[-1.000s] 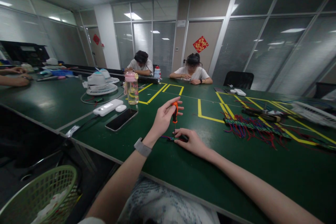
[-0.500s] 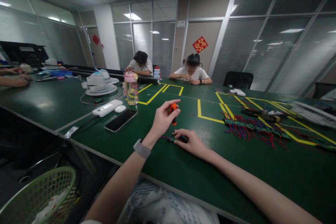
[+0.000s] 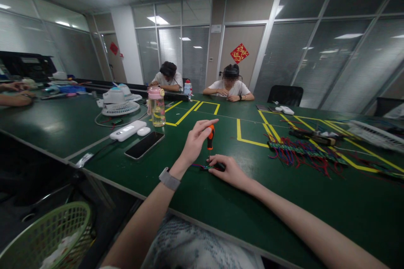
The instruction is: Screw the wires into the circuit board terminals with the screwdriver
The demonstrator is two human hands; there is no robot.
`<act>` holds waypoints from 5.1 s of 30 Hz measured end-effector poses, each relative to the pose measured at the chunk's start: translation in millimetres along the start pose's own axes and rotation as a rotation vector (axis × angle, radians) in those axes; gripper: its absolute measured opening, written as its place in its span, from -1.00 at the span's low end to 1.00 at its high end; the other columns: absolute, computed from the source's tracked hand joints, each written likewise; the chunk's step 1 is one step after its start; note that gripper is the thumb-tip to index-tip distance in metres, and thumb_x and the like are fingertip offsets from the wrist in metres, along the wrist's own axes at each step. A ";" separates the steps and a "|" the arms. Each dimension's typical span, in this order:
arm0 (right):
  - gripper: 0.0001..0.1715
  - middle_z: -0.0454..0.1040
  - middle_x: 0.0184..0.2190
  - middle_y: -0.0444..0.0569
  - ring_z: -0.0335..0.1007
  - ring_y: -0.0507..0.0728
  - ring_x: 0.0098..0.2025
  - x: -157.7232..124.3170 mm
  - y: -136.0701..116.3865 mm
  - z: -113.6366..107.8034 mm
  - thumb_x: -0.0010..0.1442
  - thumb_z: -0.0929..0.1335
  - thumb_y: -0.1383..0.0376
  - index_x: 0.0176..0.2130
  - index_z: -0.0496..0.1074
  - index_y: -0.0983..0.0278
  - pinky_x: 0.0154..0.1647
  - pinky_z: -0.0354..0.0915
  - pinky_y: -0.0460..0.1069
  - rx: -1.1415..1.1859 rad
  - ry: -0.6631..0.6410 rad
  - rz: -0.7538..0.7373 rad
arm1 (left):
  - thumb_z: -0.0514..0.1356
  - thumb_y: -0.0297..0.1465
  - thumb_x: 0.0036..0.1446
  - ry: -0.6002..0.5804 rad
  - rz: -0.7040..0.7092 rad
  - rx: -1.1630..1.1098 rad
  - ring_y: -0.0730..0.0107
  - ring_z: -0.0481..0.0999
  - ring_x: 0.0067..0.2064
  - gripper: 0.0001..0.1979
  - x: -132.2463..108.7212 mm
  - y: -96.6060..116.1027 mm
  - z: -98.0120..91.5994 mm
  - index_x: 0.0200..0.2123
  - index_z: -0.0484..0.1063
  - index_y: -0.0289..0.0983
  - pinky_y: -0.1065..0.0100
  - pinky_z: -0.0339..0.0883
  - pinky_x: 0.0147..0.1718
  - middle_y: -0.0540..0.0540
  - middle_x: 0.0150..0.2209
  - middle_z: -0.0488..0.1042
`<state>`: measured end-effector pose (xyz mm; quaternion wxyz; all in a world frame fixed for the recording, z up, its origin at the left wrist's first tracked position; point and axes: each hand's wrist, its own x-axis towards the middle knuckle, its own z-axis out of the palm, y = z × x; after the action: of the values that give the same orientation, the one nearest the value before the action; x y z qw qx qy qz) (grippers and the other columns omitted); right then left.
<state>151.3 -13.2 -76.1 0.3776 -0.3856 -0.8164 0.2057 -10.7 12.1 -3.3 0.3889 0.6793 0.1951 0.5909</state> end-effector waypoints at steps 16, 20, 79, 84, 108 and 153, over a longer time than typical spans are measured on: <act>-0.98 0.56 -0.21 0.04 0.47 0.20 -0.06 -0.5 -1.4 -1.2 0.05 0.41 0.37 -0.39 0.48 0.28 -0.02 0.36 0.10 0.000 0.001 0.012 | 0.15 -0.31 0.16 0.020 -0.060 -0.099 0.36 0.51 -0.22 -0.64 0.1 1.2 1.5 0.02 0.42 -0.26 0.32 0.44 -0.25 -0.15 -0.15 0.49; -0.98 0.56 -0.22 0.04 0.48 0.20 -0.07 -0.6 -0.2 -0.4 0.05 0.41 0.37 -0.40 0.47 0.27 -0.04 0.36 0.09 0.000 0.007 -0.001 | 0.22 -0.33 0.09 0.040 -0.001 0.040 0.36 0.46 -0.14 -0.71 0.0 2.3 0.7 -0.10 0.51 -0.24 0.41 0.40 -0.23 -0.14 -0.09 0.43; -0.99 0.55 -0.22 0.04 0.47 0.19 -0.06 -0.1 -1.6 -0.4 0.05 0.41 0.38 -0.40 0.47 0.28 -0.03 0.35 0.08 0.009 -0.002 0.011 | 0.09 -0.30 0.20 -0.057 -0.059 -0.121 0.25 0.46 -0.02 -0.64 -0.6 2.1 1.2 0.06 0.40 -0.19 0.25 0.40 -0.09 -0.16 0.06 0.39; -0.98 0.55 -0.22 0.03 0.47 0.18 -0.07 -0.1 -3.0 -0.8 0.04 0.41 0.39 -0.41 0.47 0.28 -0.04 0.36 0.07 0.009 0.000 0.014 | 0.24 -0.32 0.07 0.010 -0.046 -0.003 0.35 0.49 -0.18 -0.61 -0.4 0.0 0.4 0.00 0.43 -0.23 0.33 0.41 -0.21 -0.12 -0.14 0.47; -0.99 0.55 -0.21 0.04 0.47 0.19 -0.07 -0.1 -1.4 -0.4 0.05 0.41 0.38 -0.40 0.47 0.29 -0.03 0.35 0.08 0.019 0.000 0.015 | 0.22 -0.35 0.09 -0.024 -0.008 0.042 0.35 0.45 -0.11 -0.66 -1.2 2.7 -0.4 -0.02 0.45 -0.21 0.38 0.38 -0.17 -0.13 -0.07 0.43; -0.97 0.56 -0.22 0.05 0.48 0.18 -0.08 -0.5 -1.0 -0.6 0.04 0.41 0.38 -0.39 0.47 0.29 -0.04 0.36 0.08 0.002 0.010 0.002 | 0.21 -0.31 0.11 0.004 -0.019 0.000 0.34 0.45 -0.07 -0.68 0.0 -0.7 0.3 -0.04 0.48 -0.20 0.39 0.36 -0.16 -0.12 -0.03 0.44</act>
<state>151.5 -14.1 -75.3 0.3817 -0.3871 -0.8139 0.2048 -10.2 12.4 -3.8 0.3939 0.6763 0.2023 0.5886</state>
